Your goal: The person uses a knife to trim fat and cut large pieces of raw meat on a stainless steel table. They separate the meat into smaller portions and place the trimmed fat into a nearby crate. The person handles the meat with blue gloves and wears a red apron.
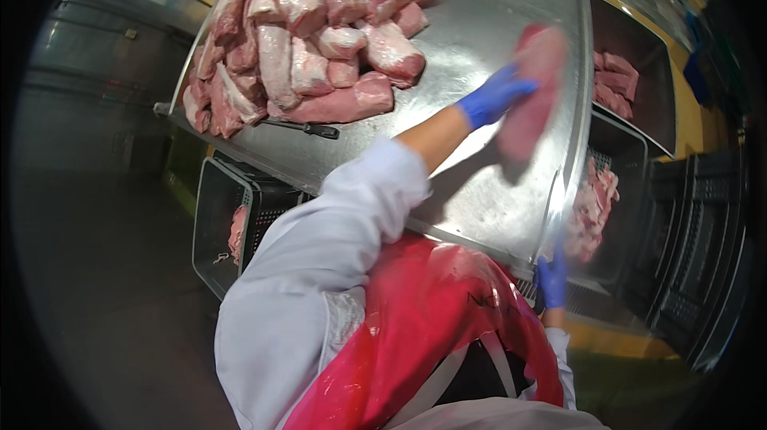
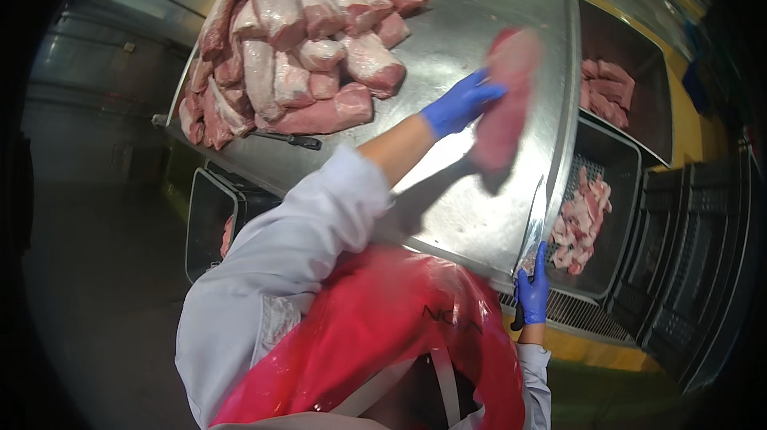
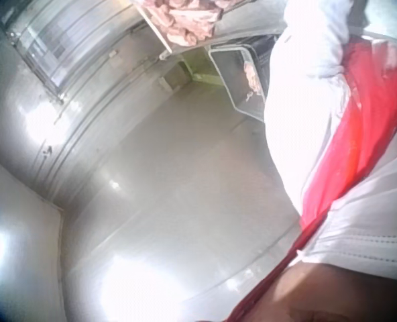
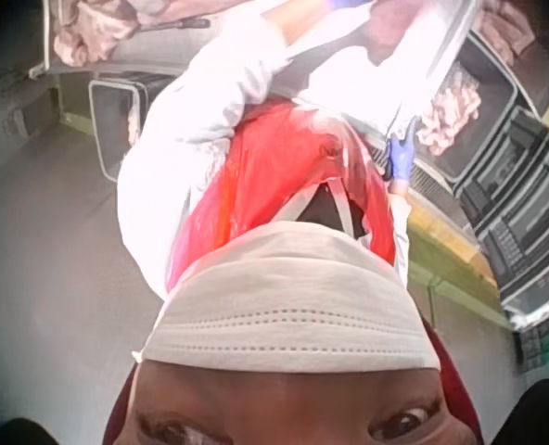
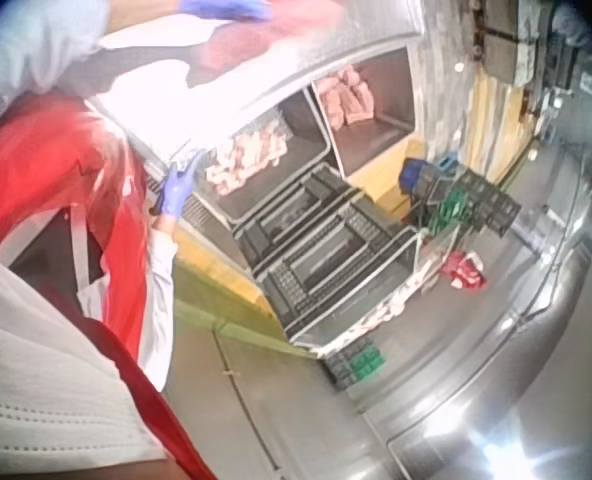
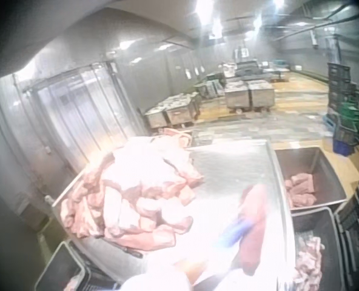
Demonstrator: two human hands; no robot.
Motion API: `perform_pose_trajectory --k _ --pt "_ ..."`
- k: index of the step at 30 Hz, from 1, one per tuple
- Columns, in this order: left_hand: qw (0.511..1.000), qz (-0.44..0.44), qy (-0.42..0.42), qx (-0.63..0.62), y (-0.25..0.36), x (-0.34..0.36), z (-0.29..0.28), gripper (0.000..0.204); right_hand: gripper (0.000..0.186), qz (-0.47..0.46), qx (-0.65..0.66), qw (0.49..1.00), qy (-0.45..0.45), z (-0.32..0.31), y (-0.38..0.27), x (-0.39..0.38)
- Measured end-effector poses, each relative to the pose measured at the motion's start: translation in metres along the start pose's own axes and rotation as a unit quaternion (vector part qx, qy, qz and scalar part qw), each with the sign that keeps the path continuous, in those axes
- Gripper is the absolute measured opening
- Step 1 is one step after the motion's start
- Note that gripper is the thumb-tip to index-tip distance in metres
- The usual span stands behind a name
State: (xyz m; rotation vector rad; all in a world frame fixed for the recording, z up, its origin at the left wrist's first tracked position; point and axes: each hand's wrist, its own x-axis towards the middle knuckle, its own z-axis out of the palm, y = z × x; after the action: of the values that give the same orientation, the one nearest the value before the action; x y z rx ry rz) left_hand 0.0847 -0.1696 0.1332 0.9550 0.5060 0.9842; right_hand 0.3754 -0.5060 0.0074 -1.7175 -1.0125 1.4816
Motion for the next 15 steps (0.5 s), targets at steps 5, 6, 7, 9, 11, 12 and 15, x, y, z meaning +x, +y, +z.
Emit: perform_pose_trajectory --k 5,6,7,9,11,12,15 --pt "0.628 0.088 0.331 0.699 0.156 0.090 -0.117 0.075 0.082 -0.144 -0.176 0.973 0.035 0.015 -0.059 0.030" --pt "0.497 0.077 0.453 0.736 0.188 0.078 -0.197 0.086 0.082 -0.140 -0.155 0.978 0.024 0.017 -0.067 0.029" --pt "0.379 0.029 0.552 0.742 0.221 0.056 -0.265 0.096 0.082 -0.134 -0.135 0.982 0.012 0.020 -0.076 0.028" --pt "0.247 -0.099 0.589 0.763 0.278 -0.001 -0.342 0.112 0.082 -0.057 -0.098 0.993 0.023 0.018 -0.059 0.026" --pt "0.336 -0.145 0.626 0.688 0.304 0.003 -0.329 0.114 0.083 -0.020 -0.097 0.993 0.055 0.029 -0.059 0.018" --pt "0.325 -0.205 0.612 0.691 0.315 0.000 -0.319 0.114 0.083 -0.006 -0.095 0.994 0.059 0.034 -0.061 0.018" --pt "0.301 -0.245 0.604 0.696 0.317 0.007 -0.338 0.113 0.083 -0.035 -0.112 0.991 0.068 0.057 -0.047 0.024"
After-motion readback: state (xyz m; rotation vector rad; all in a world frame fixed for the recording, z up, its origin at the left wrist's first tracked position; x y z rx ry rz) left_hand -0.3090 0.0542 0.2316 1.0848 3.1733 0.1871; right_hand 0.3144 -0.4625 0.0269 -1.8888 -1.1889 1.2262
